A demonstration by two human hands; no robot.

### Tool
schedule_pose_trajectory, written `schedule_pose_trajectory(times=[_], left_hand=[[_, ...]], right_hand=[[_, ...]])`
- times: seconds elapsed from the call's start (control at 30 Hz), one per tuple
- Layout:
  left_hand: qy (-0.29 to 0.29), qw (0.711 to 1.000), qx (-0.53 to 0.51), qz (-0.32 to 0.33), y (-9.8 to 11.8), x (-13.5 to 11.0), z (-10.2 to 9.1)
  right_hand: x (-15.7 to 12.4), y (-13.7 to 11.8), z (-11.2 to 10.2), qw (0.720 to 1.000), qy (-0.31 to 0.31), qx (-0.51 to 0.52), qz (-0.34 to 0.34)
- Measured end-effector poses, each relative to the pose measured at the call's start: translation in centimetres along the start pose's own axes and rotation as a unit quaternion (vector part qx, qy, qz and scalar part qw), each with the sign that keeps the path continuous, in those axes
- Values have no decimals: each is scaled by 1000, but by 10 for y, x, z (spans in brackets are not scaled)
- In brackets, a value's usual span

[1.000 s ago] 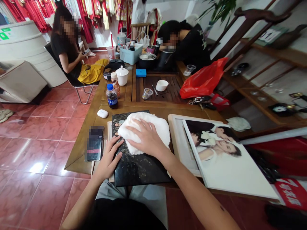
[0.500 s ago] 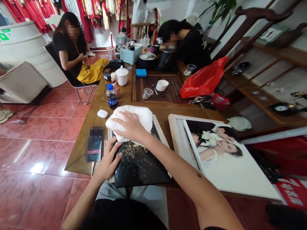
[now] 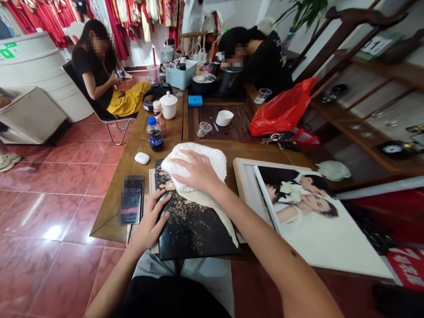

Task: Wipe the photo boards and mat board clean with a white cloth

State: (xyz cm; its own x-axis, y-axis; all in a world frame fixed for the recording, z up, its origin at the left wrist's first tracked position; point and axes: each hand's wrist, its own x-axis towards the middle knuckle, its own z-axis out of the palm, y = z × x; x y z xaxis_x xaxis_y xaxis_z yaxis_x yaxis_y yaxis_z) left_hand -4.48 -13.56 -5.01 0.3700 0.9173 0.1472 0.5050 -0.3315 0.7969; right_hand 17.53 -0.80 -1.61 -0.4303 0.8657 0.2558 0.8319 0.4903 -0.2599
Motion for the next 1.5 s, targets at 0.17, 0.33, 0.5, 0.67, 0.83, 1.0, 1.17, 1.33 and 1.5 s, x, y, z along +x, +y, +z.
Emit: schedule_pose_trajectory(times=[0.17, 0.33, 0.5, 0.67, 0.83, 1.0, 1.17, 1.33, 1.5], left_hand=[[-2, 1000, -9, -5, 0, 0, 0], [-4, 1000, -8, -10, -1, 0, 0], [-2, 1000, -8, -10, 0, 0, 0], [3, 1000, -15, -6, 1, -1, 0], [3, 1000, -13, -1, 1, -1, 0], [3, 1000, -11, -1, 2, -1, 0], [4, 1000, -10, 2, 2, -1, -1], [5, 1000, -13, 4, 2, 0, -1], [6, 1000, -9, 7, 0, -1, -1]], right_hand=[[-11, 16, -3, 999, 22, -12, 25], [-26, 14, -3, 999, 33, -20, 19], [-56, 4, -5, 999, 48, -23, 11], [-97, -12, -9, 998, 61, -23, 3], [-136, -30, -16, 997, 73, -24, -12], [-165, -46, -22, 996, 78, -20, -26], [-177, -61, -24, 996, 74, -31, -49], [-172, -74, -21, 994, 70, -45, -69], [-162, -76, -20, 995, 57, -44, -76]])
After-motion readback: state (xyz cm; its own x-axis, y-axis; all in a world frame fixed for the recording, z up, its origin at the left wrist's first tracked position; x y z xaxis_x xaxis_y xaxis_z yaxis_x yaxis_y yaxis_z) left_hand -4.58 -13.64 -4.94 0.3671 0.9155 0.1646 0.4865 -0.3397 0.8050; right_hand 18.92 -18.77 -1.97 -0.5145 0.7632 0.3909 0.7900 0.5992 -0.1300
